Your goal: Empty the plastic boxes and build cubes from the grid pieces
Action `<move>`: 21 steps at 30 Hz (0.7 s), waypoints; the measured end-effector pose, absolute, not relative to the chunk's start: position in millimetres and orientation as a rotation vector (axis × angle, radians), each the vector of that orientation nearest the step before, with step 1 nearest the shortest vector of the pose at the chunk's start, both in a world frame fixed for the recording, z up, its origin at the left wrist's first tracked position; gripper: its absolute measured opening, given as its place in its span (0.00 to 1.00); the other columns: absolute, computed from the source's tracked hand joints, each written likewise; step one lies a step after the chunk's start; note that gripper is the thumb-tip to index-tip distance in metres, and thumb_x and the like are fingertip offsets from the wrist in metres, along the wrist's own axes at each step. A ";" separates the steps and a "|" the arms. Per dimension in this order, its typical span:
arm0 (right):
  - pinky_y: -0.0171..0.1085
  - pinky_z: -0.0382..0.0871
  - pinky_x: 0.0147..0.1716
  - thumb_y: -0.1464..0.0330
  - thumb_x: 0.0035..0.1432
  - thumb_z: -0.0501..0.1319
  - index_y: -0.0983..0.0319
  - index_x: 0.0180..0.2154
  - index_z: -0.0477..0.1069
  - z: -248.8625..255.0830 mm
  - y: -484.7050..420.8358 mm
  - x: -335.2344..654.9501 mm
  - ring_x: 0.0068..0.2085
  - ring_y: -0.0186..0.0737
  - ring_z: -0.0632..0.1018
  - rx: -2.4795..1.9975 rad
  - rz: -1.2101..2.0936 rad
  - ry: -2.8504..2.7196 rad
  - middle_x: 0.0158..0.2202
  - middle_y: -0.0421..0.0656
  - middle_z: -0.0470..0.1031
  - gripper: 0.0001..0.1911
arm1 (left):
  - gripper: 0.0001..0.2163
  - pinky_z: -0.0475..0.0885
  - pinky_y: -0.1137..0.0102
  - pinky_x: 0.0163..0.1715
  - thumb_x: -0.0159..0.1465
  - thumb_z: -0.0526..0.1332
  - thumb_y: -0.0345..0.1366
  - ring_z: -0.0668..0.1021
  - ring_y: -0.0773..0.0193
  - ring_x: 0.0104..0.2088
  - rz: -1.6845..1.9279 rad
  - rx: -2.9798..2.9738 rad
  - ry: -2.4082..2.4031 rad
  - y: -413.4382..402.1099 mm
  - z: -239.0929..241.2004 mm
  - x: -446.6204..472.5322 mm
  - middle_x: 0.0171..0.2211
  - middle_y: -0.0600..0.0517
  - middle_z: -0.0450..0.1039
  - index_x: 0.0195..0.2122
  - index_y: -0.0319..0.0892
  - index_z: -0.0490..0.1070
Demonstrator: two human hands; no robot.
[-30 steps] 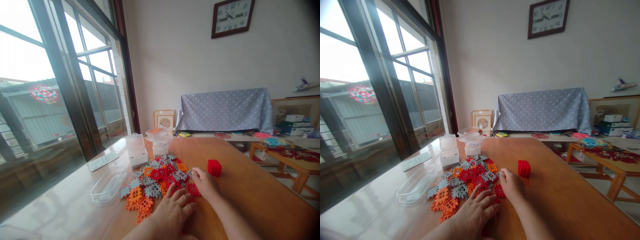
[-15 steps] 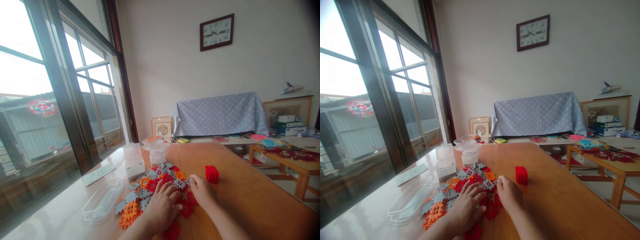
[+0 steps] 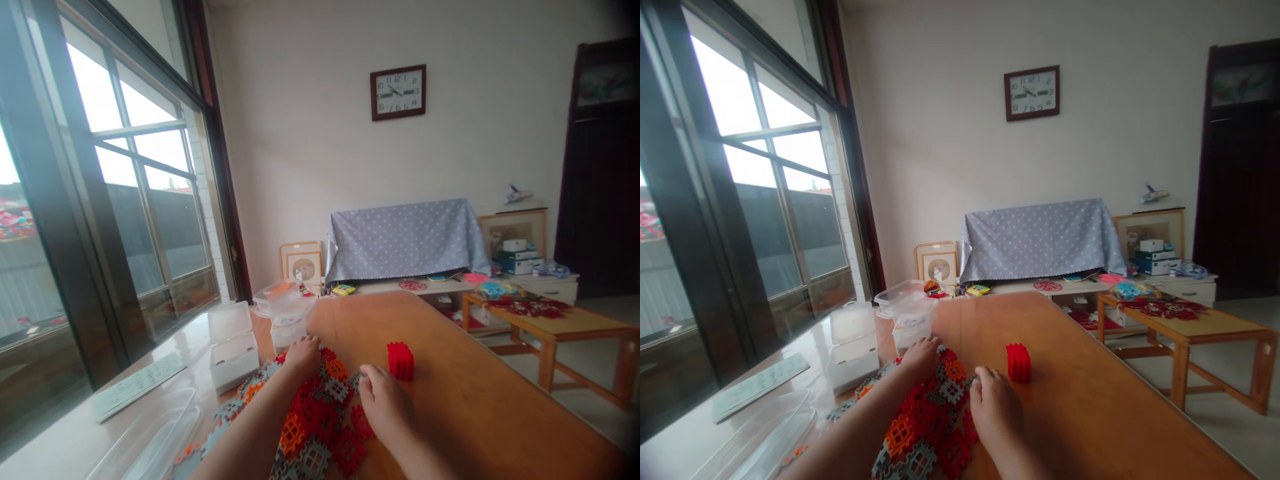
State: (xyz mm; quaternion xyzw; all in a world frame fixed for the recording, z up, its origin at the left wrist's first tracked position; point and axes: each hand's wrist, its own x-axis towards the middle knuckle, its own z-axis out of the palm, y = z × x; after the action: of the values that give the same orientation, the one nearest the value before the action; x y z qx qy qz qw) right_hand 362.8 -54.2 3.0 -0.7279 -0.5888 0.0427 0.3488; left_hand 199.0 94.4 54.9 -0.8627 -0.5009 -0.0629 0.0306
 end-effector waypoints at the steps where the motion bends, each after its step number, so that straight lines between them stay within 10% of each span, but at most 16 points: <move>1: 0.43 0.69 0.53 0.63 0.68 0.49 0.61 0.55 0.73 0.7 -53.6 362.0 0.55 0.51 0.77 -1.899 0.110 -1.551 0.53 0.52 0.79 0.22 | 0.16 0.69 0.58 0.53 0.65 0.54 0.33 0.75 0.50 0.55 -0.176 -2.652 -1.566 100.4 51.7 203.3 0.53 0.43 0.75 0.52 0.45 0.72; 8: 0.60 0.51 0.66 0.47 0.63 0.55 0.60 0.64 0.67 -13.8 -56.2 354.7 0.69 0.64 0.60 -1.980 0.232 -1.737 0.68 0.57 0.62 0.35 | 0.14 0.68 0.54 0.53 0.64 0.56 0.35 0.76 0.47 0.54 -0.136 -2.616 -1.674 125.8 37.0 222.6 0.49 0.39 0.78 0.49 0.42 0.74; 21: 0.44 0.66 0.59 0.73 0.56 0.57 0.59 0.55 0.74 -19.0 -46.7 353.6 0.56 0.52 0.74 -1.799 0.166 -1.640 0.54 0.49 0.76 0.25 | 0.12 0.73 0.63 0.47 0.66 0.58 0.38 0.80 0.51 0.49 -0.295 -2.642 -1.806 124.1 50.1 221.4 0.47 0.39 0.80 0.45 0.42 0.77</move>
State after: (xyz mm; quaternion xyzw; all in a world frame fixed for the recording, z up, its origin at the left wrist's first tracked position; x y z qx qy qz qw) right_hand 353.6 -46.7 -19.0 -0.6924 -0.6312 0.0638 0.3435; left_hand 221.4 124.1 50.1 -0.8215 -0.5616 -0.0916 -0.0359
